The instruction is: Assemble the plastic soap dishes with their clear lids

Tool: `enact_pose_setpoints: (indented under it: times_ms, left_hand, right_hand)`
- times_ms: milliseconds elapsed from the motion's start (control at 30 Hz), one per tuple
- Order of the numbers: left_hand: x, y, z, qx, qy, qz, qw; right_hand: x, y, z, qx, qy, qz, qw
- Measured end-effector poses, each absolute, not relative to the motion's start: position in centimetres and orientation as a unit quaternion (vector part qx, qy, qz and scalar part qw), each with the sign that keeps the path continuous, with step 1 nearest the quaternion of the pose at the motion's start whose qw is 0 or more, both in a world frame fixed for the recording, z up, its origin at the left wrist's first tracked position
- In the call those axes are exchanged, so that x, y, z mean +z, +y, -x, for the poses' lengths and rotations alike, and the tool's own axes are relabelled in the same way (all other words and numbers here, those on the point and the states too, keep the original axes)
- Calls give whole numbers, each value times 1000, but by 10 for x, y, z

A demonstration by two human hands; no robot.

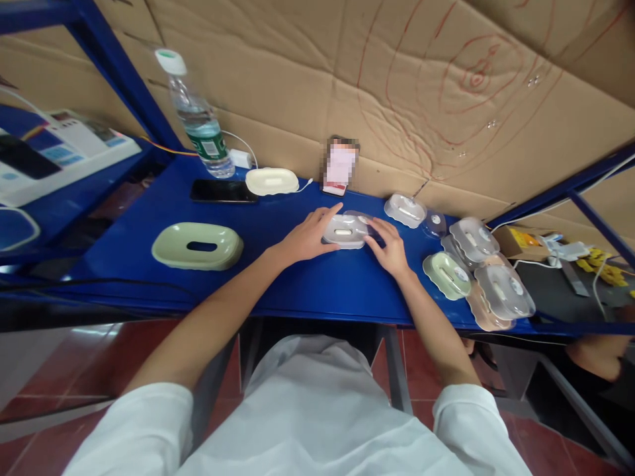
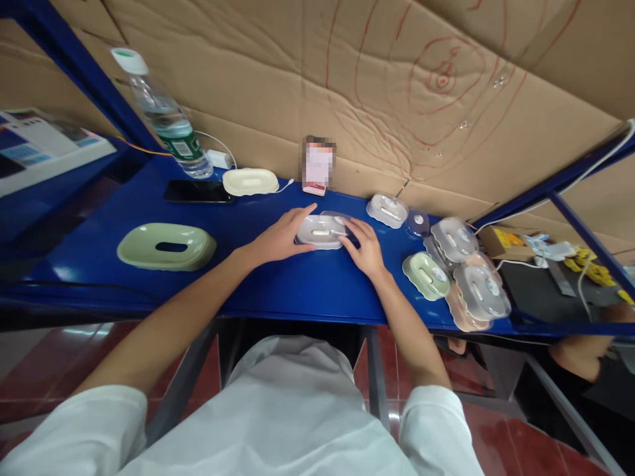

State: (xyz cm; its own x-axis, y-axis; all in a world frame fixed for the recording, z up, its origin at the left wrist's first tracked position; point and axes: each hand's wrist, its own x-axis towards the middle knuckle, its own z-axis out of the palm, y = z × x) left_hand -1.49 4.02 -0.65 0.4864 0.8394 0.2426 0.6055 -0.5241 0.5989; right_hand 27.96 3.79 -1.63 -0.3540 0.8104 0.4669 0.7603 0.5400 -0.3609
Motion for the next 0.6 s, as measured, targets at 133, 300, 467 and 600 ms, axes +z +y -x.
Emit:
enact_pose_setpoints:
  times_ms: [133,300,467,600]
  left_hand:
    - [-12,40,12,271,417,-839,223]
    - [-19,44,14,284,398,-842,230]
    - [-21,47,17,283,395,-838,248]
    - [-19,49,19,281,395,-834,263]
  right_hand:
    - [-17,32,-270,12,-849,455,269]
    - [-16,27,-264,-6,-883,419,212]
    - [-15,26,-261,-3,-894,395,211]
    - [-14,27,-263,5,-895,387,221]
